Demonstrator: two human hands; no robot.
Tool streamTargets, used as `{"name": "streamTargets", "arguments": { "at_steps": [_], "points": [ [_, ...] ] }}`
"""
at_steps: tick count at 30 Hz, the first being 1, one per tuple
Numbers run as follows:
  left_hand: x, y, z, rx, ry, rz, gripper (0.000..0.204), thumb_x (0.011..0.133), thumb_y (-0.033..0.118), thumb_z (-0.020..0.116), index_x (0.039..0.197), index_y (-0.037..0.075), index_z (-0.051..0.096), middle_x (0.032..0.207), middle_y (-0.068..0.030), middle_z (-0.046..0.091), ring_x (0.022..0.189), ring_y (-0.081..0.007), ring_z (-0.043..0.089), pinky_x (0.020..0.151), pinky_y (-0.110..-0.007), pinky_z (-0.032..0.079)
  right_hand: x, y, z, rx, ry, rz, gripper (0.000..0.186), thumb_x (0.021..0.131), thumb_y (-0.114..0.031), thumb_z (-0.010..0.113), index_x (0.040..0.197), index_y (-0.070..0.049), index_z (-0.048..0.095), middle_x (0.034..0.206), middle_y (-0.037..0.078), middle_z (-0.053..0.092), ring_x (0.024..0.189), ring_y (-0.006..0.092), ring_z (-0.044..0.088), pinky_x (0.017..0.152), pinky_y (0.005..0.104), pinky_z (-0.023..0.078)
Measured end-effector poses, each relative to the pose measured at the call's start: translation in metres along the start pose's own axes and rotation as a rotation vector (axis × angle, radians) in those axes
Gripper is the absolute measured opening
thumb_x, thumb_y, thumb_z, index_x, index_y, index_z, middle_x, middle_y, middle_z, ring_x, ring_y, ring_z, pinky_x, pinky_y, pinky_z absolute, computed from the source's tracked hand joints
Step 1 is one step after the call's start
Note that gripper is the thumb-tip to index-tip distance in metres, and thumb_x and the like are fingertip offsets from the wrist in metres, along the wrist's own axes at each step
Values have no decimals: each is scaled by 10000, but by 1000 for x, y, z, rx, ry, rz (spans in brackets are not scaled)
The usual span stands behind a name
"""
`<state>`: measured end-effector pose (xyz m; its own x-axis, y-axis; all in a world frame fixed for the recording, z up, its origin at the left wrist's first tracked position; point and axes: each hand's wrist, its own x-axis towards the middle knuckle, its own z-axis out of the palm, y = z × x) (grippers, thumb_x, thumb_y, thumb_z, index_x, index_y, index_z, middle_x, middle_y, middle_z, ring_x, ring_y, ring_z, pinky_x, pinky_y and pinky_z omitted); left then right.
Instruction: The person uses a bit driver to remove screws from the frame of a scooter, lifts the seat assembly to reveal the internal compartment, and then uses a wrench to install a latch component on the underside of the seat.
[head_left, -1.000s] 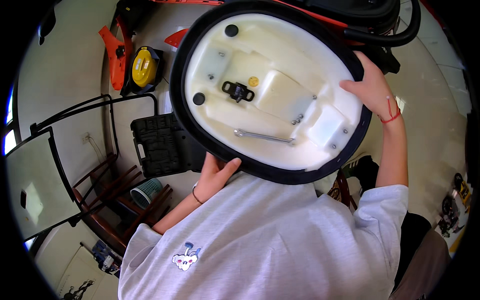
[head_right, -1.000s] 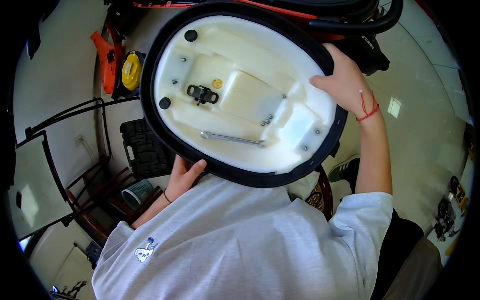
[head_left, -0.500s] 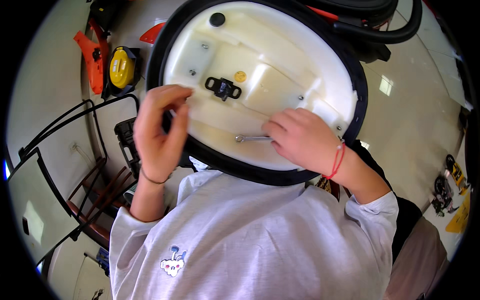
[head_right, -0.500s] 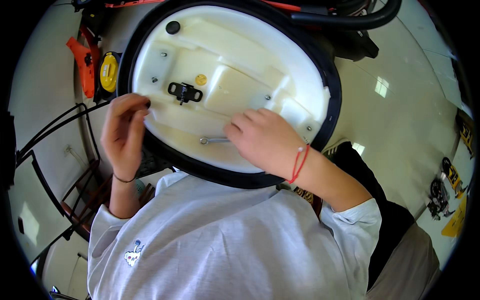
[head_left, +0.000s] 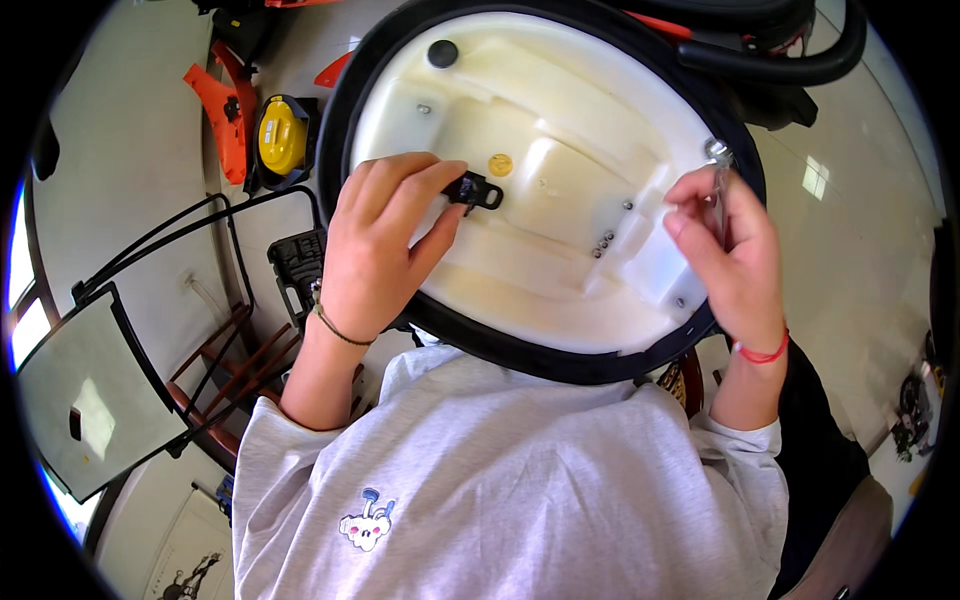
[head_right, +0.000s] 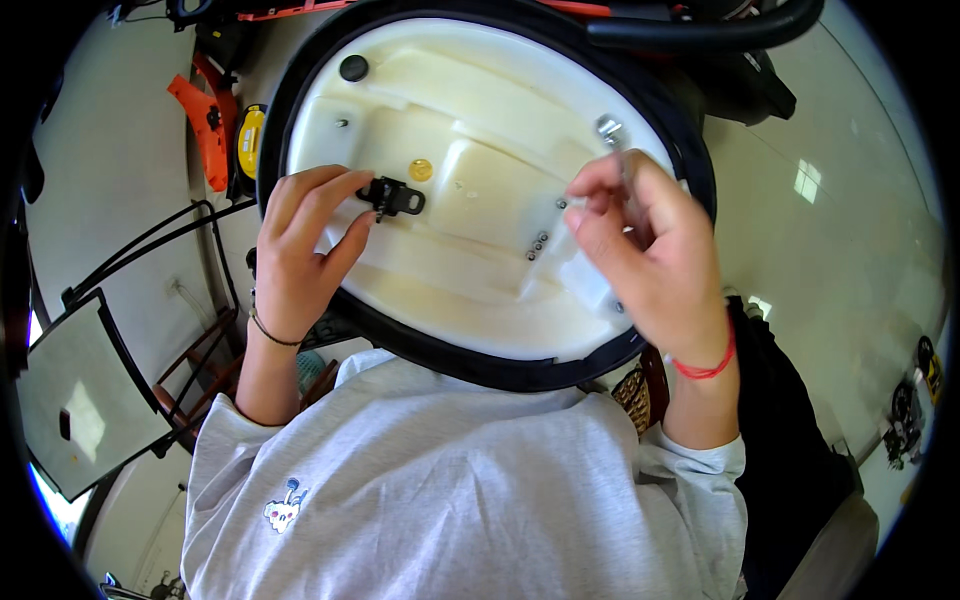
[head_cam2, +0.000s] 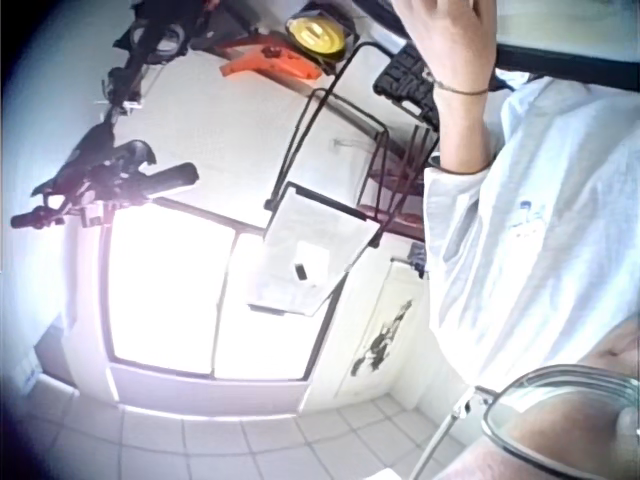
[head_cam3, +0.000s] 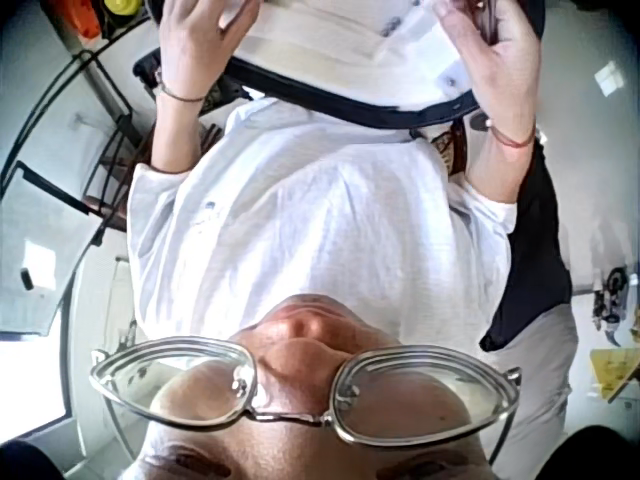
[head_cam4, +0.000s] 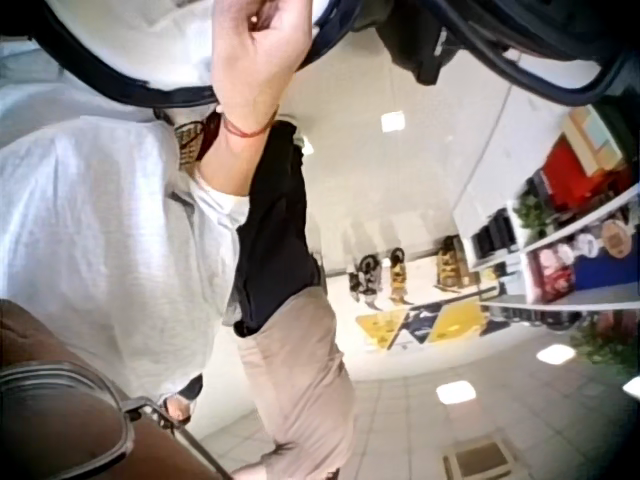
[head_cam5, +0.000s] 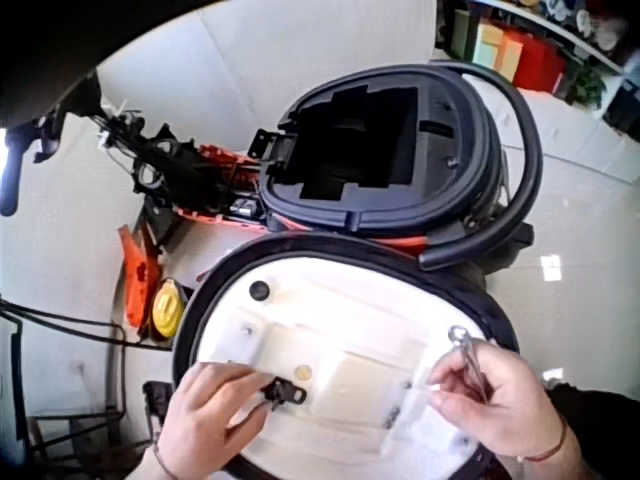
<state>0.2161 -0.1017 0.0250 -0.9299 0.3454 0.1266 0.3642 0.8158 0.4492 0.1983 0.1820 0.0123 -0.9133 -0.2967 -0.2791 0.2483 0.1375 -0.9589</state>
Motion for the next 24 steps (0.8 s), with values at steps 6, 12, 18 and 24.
{"name": "streamTargets", "arguments": {
  "at_steps": [6, 12, 18, 24],
  "points": [
    [12, -3, -4, -46, -279, 84, 404, 679, -56, 629, 1069, 46, 604, 989, -101, 568, 871, -291, 557, 770, -370, 457, 5, 3, 5, -495, 44, -93, 98, 741, -15, 635, 837, -11, 613, 745, 80, 572, 536, 168, 518, 505, 290, 416],
    [11, -5, 0, -5, -237, 85, 408, 659, -9, 693, 1054, 41, 605, 999, -104, 580, 877, -302, 566, 778, -371, 467, 5, 28, 23, -839, -81, -113, 68, 738, -66, 614, 798, -37, 599, 823, 93, 563, 673, 303, 584, 600, 386, 478],
    [-1, -5, -4, -228, 75, -175, 340, 680, -19, 729, 1003, 2, 627, 963, -86, 601, 760, -136, 552, 639, -240, 448, 5, 29, 24, -942, -176, -97, 91, 724, -48, 606, 813, -50, 590, 834, 83, 543, 688, 295, 582, 611, 389, 478],
    [4, -12, -5, -226, 239, -265, 300, 698, -37, 717, 983, -20, 624, 918, -80, 596, 703, -120, 541, 634, -227, 448, 5, 30, 29, -972, -215, -126, 112, 722, -38, 608, 832, -44, 590, 856, 81, 529, 717, 266, 586, 628, 379, 481]
  ]
}}
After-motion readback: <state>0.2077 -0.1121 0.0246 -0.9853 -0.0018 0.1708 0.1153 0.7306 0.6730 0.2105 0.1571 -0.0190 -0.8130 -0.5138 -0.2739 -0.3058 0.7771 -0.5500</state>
